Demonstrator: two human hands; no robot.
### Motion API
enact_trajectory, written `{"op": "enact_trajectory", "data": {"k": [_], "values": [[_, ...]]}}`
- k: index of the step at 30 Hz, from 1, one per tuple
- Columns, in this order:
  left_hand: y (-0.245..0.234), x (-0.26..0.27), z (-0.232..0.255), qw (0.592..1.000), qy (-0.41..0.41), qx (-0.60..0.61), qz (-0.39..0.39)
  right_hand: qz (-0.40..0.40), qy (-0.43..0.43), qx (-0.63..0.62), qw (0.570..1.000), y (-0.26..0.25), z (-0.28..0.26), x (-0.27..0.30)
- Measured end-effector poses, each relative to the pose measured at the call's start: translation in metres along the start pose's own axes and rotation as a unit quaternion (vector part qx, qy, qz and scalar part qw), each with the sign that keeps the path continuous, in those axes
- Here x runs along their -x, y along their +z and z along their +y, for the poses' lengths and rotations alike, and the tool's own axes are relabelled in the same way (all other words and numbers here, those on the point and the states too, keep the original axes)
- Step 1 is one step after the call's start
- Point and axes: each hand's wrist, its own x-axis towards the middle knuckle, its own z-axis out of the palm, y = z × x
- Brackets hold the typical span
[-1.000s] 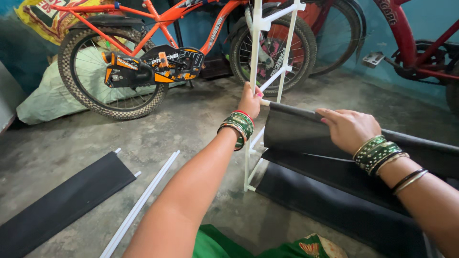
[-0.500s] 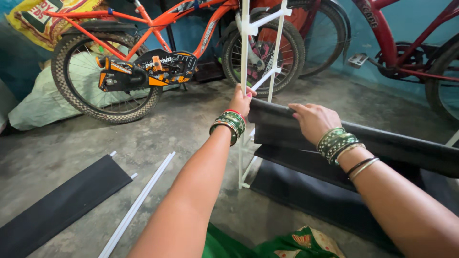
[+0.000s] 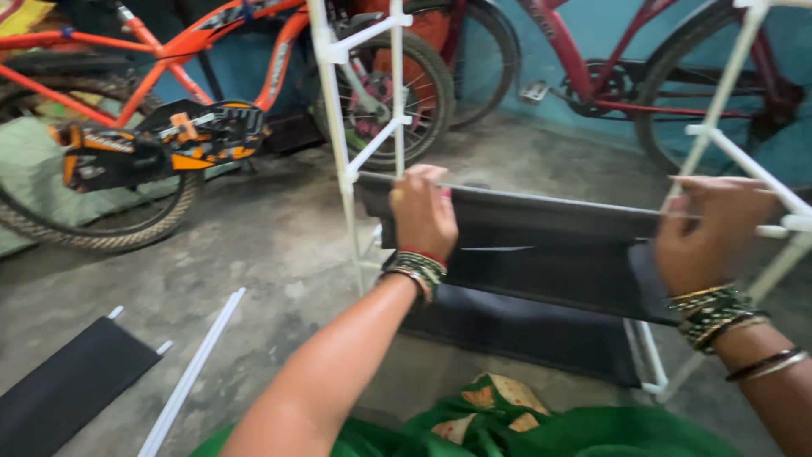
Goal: The person assembles a white PVC shelving unit by inserting black fabric shelves into the frame. They pick up each shelf from the floor, thread it onto the horizontal supports, and adjust it into place.
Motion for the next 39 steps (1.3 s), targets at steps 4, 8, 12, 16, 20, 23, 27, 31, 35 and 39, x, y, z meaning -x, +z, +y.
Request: {"op": "enact_trajectory", "data": {"k": [4, 8, 12, 16, 20, 23, 27, 31, 35, 39], "values": [[0.061, -0.004, 0.078, 0.99, 0.061, 0.095, -0.087, 0.116, 0.232, -0.041, 0.965, -0.006, 0.093, 0.026], [0.14, -0.004, 0.149, 0.976, 0.122, 0.098, -0.152, 0.03, 0.219, 0.007, 0.975, -0.007, 0.168, 0.021], [0.206, -0.003, 0.207, 0.94, 0.114, 0.035, -0.321, -0.16, 0.383, -0.278, 0.866, -0.009, 0.188, 0.019], [0.248, 0.005, 0.247, 0.904, 0.104, 0.081, -0.407, -0.185, 0.434, -0.355, 0.807, -0.011, 0.183, 0.018], [0.266, 0.011, 0.257, 0.931, 0.13, 0.102, -0.326, -0.173, 0.45, -0.372, 0.793, -0.012, 0.177, 0.011], [0.269, 0.014, 0.255, 0.943, 0.14, 0.114, -0.28, -0.167, 0.489, -0.402, 0.756, -0.013, 0.172, 0.006], [0.262, 0.017, 0.249, 0.949, 0.146, 0.125, -0.251, -0.172, 0.486, -0.397, 0.76, -0.014, 0.166, 0.003], [0.255, 0.02, 0.249, 0.947, 0.159, 0.129, -0.247, -0.199, 0.47, -0.407, 0.758, -0.018, 0.17, 0.002], [0.25, 0.023, 0.25, 0.947, 0.162, 0.119, -0.25, -0.202, 0.471, -0.41, 0.754, -0.016, 0.173, 0.004], [0.246, 0.025, 0.252, 0.951, 0.155, 0.112, -0.244, -0.198, 0.477, -0.41, 0.752, -0.016, 0.174, 0.004]]}}
